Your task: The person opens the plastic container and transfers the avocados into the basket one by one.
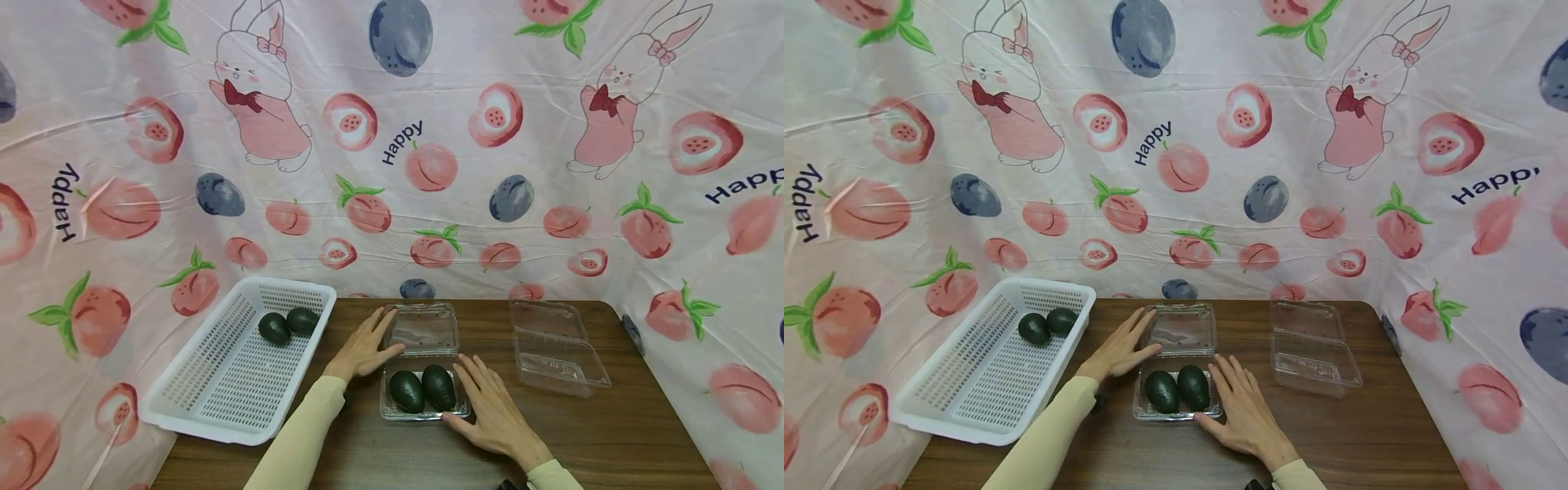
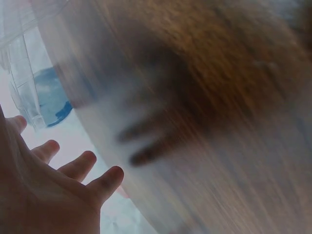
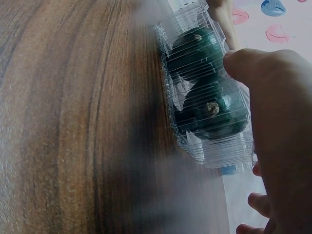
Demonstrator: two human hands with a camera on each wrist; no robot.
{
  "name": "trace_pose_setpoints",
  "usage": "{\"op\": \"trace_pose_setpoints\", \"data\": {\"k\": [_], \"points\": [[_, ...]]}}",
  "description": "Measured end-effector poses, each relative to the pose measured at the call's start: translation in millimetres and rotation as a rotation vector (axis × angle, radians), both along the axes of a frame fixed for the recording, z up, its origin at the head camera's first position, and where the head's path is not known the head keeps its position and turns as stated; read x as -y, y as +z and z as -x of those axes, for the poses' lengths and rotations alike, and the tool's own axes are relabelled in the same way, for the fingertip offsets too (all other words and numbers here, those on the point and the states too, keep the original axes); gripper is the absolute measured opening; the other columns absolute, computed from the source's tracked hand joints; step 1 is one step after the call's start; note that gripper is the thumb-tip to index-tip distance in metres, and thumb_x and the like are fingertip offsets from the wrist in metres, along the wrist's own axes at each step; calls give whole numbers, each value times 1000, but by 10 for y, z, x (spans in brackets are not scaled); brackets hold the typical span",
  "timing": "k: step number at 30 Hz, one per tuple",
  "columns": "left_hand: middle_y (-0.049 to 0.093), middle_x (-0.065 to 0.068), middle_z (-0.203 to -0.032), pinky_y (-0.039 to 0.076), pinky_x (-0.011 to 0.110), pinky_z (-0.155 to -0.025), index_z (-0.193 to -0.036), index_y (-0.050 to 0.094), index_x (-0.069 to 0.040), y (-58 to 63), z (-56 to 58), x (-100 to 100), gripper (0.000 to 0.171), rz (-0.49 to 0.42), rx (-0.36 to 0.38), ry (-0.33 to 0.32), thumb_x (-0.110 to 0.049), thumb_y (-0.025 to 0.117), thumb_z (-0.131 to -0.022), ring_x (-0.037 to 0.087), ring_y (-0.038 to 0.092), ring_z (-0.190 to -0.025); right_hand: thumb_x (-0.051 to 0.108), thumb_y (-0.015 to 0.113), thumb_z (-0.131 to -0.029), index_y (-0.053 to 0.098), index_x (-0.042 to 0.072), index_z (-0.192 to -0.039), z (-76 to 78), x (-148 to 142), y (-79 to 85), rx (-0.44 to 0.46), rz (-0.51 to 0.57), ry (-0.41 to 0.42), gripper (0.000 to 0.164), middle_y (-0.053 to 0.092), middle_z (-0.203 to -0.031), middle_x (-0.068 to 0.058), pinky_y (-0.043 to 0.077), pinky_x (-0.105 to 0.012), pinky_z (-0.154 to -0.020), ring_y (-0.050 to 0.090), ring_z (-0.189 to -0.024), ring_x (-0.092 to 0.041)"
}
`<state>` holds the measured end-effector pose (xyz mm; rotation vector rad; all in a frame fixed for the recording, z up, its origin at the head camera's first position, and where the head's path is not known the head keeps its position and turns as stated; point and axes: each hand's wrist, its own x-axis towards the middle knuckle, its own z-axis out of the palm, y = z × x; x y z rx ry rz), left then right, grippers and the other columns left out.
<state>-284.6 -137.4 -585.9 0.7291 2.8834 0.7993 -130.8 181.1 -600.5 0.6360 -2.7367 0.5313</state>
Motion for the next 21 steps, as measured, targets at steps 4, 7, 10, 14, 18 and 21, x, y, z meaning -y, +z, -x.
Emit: {"op": "trace_pose_setpoints", "data": {"k": [4, 7, 10, 14, 18, 21], "points": [[16, 17, -191, 35, 75, -133, -183, 21, -29, 13, -38, 27, 89, 2, 4, 11, -63, 61, -111, 49, 28, -173, 60, 80, -99, 50, 4, -169, 3, -6, 10, 13, 4, 0, 95, 43, -180, -19, 45, -76, -124, 42, -166, -50], [17, 17, -191, 35, 75, -133, -183, 22, -28, 32, -81, 37, 89, -5, -10, 14, -63, 61, -111, 50, 28, -173, 60, 80, -99, 50, 4, -169, 9, -12, 14, 18, 5, 1, 95, 43, -181, -19, 44, -76, -124, 42, -167, -50], [18, 18, -190, 35, 76, -132, -182, 24, -27, 46, -133, 41, 89, -13, -36, 12, -62, 62, -111, 50, 28, -173, 61, 79, -99, 50, 3, -169, 21, -20, 17, 22, 5, 3, 95, 43, -181, -19, 44, -75, -125, 42, -167, -50], [21, 20, -189, 36, 75, -132, -181, 28, -23, 83, -217, 34, 88, -9, -81, -3, -61, 64, -110, 51, 29, -172, 60, 80, -99, 51, 1, -168, 41, -38, 25, 21, 8, 9, 95, 43, -181, -20, 45, -75, -125, 42, -166, -50], [23, 20, -189, 35, 74, -133, -180, 31, -22, 165, -327, 18, 87, 24, -115, -30, -60, 65, -110, 53, 30, -171, 58, 81, -98, 51, 1, -167, 56, -51, 33, 21, 12, 13, 95, 43, -181, -20, 45, -74, -125, 42, -166, -50], [22, 18, -189, 33, 76, -133, -181, 31, -23, 228, -419, 11, 87, 56, -127, -54, -62, 63, -110, 54, 29, -171, 59, 81, -99, 51, 0, -167, 68, -56, 40, 21, 10, 17, 95, 43, -181, -20, 45, -74, -125, 42, -166, -49]]}}
